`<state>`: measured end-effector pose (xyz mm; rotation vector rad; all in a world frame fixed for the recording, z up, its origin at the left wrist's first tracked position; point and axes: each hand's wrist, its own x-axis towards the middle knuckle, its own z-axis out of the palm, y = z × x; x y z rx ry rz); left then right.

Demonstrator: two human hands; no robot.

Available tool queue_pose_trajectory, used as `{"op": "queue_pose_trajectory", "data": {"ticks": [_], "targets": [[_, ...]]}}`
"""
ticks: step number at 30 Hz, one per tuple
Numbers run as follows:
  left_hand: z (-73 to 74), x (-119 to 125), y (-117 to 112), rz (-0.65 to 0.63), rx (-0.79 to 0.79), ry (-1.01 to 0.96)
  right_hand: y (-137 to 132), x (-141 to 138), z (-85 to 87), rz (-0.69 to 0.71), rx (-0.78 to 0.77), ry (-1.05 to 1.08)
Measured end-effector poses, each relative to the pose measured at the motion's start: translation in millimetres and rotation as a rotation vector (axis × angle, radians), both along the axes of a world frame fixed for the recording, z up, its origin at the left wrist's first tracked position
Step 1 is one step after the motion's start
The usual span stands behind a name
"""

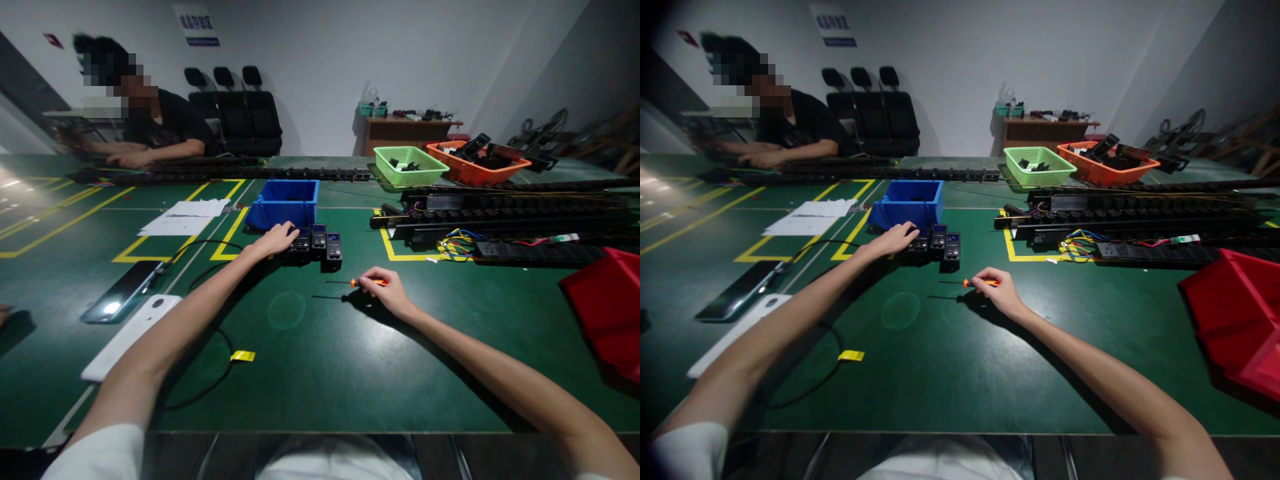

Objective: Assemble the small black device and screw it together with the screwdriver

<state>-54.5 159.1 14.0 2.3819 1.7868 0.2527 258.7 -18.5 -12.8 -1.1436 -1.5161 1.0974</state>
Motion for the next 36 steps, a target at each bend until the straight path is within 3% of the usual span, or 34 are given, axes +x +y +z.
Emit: {"op": "queue_pose_trajectory", "data": {"ticks": [7,11,15,17,23,30,36], "targets": [[16.7,5.4,-12.4,-0.046,0.098,0.086,0.6,0.1,0.0,-0.007,-0.005,-0.003],[26.2,18.6,-16.1,-0.101,0.255,0.207,0.8,0.1,-0.7,-0.001,-0.008,-0.001],[29.2,30.9,-15.0,-0.069,0.347,0.269,0.3,0.8,-0.2,0.003,-0.011,0.002],[28.7,35.9,-14.1,-0.112,0.331,0.258,0.2,1.0,0.3,0.003,-0.015,-0.006],[23.5,50.3,-6.8,-0.413,0.236,0.103,1.4,0.1,0.1,0.005,-0.024,-0.020],[18.0,58.7,6.2,-0.457,0.067,0.019,1.2,0.7,2.2,0.009,-0.032,-0.028],[12.7,56.8,-1.4,-0.433,0.077,0.015,1.4,0.4,0.7,0.010,-0.048,-0.016]]}}
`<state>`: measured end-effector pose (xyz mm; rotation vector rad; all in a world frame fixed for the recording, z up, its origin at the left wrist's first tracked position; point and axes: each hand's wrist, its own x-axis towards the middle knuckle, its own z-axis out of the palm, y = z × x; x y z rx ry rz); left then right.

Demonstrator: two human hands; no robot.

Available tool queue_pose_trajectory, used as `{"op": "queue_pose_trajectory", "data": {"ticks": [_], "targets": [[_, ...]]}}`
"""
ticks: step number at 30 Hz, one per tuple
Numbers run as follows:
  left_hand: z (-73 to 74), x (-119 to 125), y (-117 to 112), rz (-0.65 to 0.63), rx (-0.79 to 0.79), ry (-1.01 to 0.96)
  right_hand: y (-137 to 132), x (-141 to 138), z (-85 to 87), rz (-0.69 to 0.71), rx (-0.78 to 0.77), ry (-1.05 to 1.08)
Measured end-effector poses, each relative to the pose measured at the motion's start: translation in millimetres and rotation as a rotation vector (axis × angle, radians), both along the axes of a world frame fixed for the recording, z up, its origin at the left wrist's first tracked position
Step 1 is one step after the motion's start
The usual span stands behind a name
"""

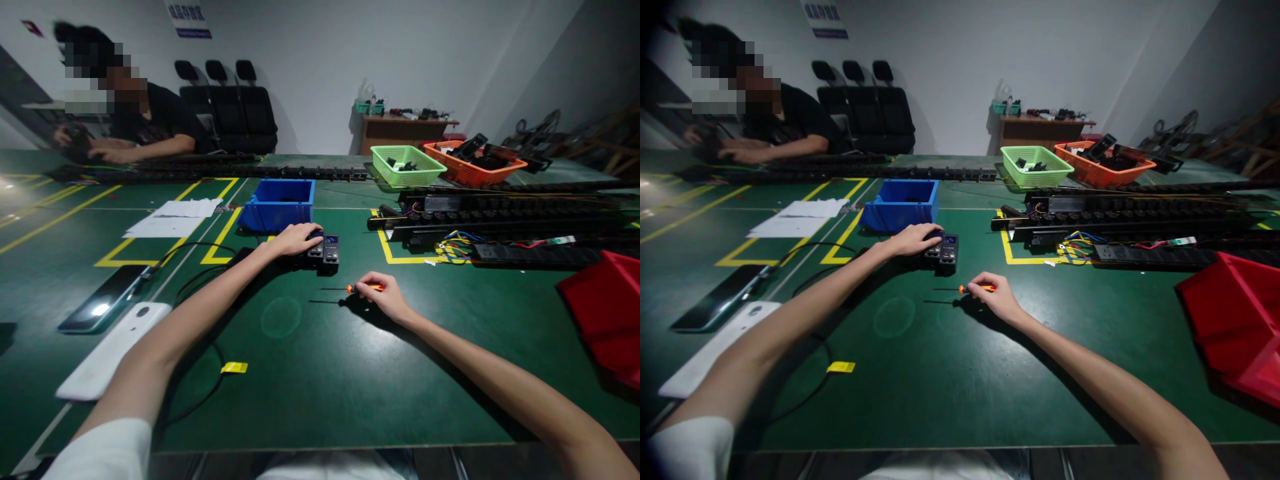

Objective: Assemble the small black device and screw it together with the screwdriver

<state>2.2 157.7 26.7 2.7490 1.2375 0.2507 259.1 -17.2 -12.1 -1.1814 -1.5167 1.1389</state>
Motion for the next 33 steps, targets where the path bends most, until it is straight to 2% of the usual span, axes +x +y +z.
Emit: {"op": "queue_pose_trajectory", "data": {"ticks": [6,10,13,16,24,33], "targets": [[2.1,-6.8,-10.2,0.031,0.042,-0.041,0.7,-0.1,-0.5,0.001,-0.011,-0.006],[5.3,-28.9,-8.1,0.085,0.008,-0.083,1.0,-0.4,-0.6,0.007,-0.002,-0.016],[1.0,-48.9,-4.9,0.117,-0.051,-0.144,1.0,-1.0,-0.7,0.011,0.004,-0.017],[-8.0,-58.9,-3.5,0.127,-0.066,-0.183,0.8,-1.5,-0.8,0.009,0.017,-0.019],[-27.9,-45.1,-2.7,0.210,-0.044,-0.301,0.3,-1.4,0.5,0.023,0.014,-0.033],[-30.8,-28.0,-15.7,0.209,-0.045,-0.308,-0.5,-2.1,1.2,0.049,0.011,-0.043]]}}
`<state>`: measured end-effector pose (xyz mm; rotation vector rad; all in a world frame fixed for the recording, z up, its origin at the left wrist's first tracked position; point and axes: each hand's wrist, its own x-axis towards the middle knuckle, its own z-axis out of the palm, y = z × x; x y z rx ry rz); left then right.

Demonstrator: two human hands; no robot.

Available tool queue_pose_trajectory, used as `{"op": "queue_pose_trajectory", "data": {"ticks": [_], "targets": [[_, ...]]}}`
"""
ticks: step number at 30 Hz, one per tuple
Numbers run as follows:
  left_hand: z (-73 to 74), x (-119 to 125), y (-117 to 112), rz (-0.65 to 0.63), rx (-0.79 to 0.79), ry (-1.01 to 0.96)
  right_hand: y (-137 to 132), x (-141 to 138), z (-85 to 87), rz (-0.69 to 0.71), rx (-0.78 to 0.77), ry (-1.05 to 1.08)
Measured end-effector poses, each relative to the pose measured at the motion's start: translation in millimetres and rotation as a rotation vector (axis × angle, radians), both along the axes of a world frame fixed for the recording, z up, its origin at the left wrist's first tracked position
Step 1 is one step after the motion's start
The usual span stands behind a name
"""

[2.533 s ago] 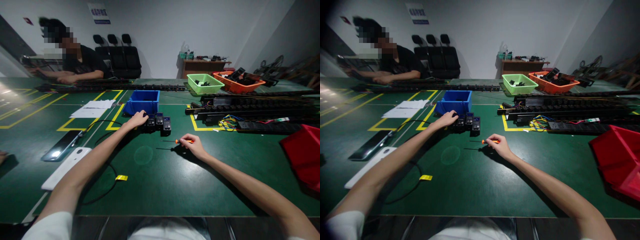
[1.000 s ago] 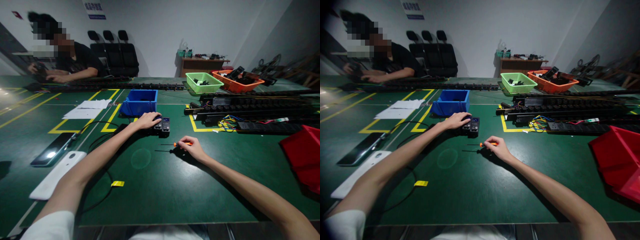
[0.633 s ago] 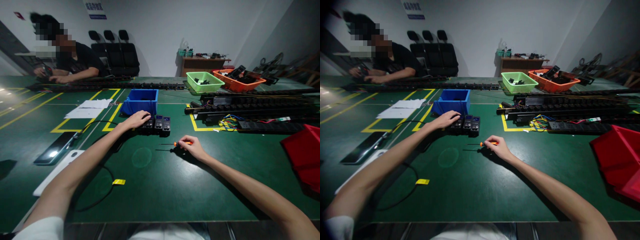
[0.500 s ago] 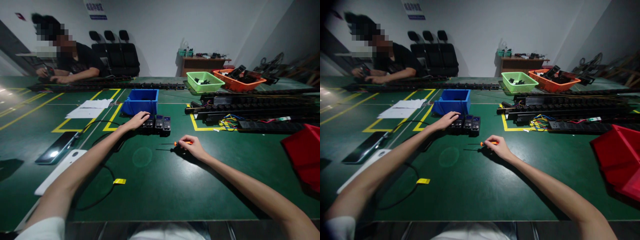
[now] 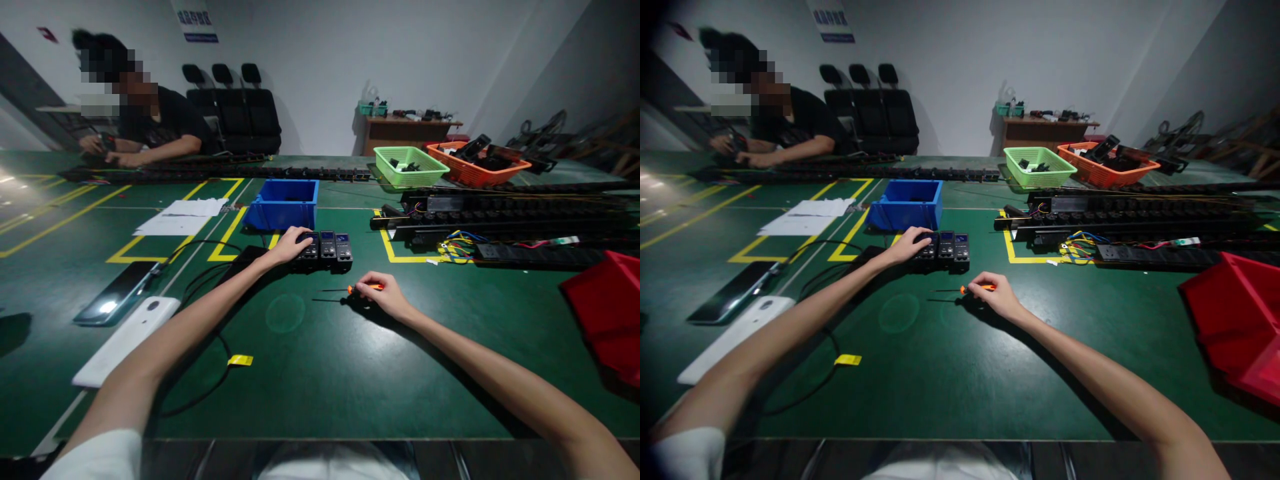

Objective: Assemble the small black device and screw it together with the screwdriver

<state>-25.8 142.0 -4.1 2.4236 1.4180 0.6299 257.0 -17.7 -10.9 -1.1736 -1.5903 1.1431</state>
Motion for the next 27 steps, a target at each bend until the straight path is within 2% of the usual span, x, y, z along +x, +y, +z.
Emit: {"op": "queue_pose_trajectory", "data": {"ticks": [3,7,9,12,16,20,27], "targets": [[5.4,6.2,-5.6,-0.005,0.018,0.012,-0.8,-0.9,1.6,0.025,0.011,-0.013],[23.2,16.1,-16.9,-0.017,0.095,0.039,-1.4,-1.3,1.7,0.053,0.029,-0.029],[33.2,25.7,-24.2,-0.102,0.209,0.086,-1.3,-1.0,0.7,0.059,0.030,-0.031],[42.2,44.8,-32.5,-0.277,0.231,0.167,-0.9,-0.5,-1.0,0.057,0.029,-0.035],[43.4,66.5,-30.0,-0.307,0.127,0.309,-0.6,-0.6,-1.3,0.055,0.027,-0.036],[43.2,75.8,-18.9,-0.357,0.036,0.336,-1.2,-0.8,-0.2,0.058,0.023,-0.024],[39.1,78.5,-22.0,-0.400,0.130,0.295,-1.0,0.0,-1.0,0.063,0.008,-0.003]]}}
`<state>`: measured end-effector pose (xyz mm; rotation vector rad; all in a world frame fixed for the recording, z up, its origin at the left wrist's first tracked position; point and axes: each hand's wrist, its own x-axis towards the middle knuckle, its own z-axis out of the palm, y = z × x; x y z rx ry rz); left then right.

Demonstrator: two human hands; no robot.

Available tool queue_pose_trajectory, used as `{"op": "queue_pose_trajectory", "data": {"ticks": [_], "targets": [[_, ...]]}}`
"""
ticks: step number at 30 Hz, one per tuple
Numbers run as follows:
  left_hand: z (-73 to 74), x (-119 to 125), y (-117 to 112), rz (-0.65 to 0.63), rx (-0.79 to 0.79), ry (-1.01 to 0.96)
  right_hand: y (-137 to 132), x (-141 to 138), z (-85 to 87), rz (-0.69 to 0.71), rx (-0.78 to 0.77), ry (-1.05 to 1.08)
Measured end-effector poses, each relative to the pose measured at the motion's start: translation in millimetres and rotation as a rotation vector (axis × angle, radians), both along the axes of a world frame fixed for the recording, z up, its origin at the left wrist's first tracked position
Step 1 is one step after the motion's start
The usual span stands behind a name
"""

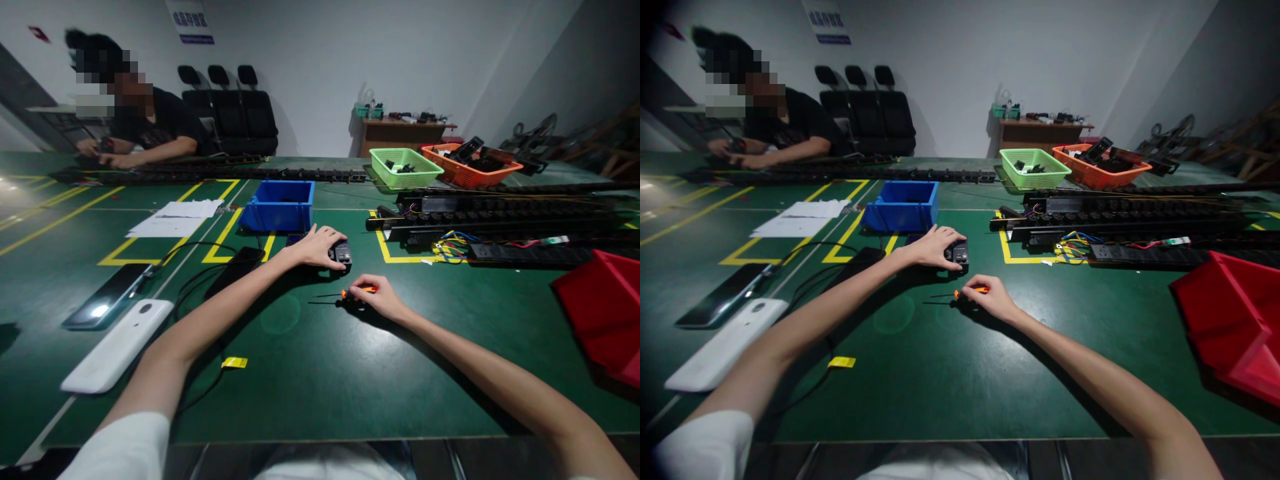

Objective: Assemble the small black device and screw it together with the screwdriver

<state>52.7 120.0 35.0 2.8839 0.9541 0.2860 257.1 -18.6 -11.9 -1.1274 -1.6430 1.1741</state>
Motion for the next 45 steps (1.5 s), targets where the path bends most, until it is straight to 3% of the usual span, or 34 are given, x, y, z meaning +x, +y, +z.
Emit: {"op": "queue_pose_trajectory", "data": {"ticks": [10,20,27,32,37,45], "targets": [[-0.9,-3.9,-20.4,-0.063,0.085,-0.016,-1.1,-0.6,1.6,0.000,-0.005,0.014],[3.6,-9.2,-46.7,-0.148,0.134,-0.027,-3.7,-0.5,1.5,0.098,0.075,-0.118],[3.1,-13.7,-68.8,-0.144,0.124,-0.050,-8.3,-1.5,-0.9,0.252,0.346,-0.288],[-1.9,-18.5,-80.4,-0.112,0.112,-0.085,-12.9,-2.8,-8.3,0.384,0.700,-0.452],[-5.4,-24.9,-90.3,-0.089,0.067,-0.136,-19.6,-6.3,-10.4,0.413,1.033,-0.637],[-26.4,-31.5,-101.0,-0.073,-0.094,-0.322,-21.7,-9.5,-6.4,0.439,1.162,-0.698]]}}
